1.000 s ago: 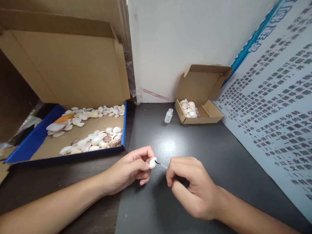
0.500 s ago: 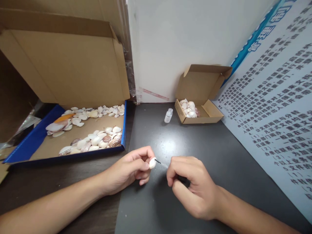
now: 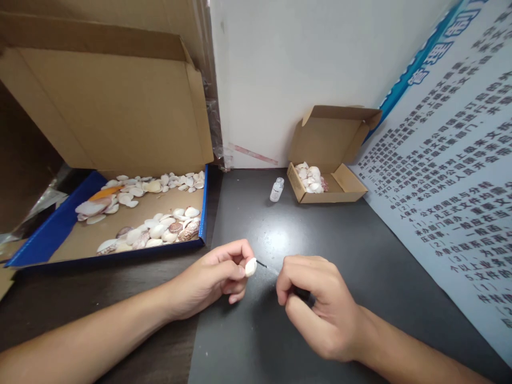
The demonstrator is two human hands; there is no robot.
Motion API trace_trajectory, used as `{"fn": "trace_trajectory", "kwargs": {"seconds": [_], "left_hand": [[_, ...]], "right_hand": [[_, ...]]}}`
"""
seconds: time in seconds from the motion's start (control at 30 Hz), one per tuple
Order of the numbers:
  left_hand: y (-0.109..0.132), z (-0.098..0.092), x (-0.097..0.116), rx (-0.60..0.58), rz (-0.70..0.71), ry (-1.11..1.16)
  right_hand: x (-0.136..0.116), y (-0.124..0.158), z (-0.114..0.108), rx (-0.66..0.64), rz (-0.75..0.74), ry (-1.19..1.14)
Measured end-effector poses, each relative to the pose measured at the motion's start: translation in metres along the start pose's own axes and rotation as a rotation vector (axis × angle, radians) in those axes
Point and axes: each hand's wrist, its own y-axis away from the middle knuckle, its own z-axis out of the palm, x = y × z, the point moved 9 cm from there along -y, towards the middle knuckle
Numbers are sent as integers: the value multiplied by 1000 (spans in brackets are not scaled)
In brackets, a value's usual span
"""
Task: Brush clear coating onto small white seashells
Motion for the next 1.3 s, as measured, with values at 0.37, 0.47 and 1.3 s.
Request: {"fn": "trace_trajectory", "kwargs": {"seconds": [0.37,0.47,1.3], "left_hand": [[-1,2,0,1,-2,-6],[0,2,0,3,-4,-18],[0,1,0,26,-14,-30]], "right_hand": [[1,1,5,-42,2,-6],[2,1,5,-49,10,-8],[0,1,7,-63,2,-1]]}}
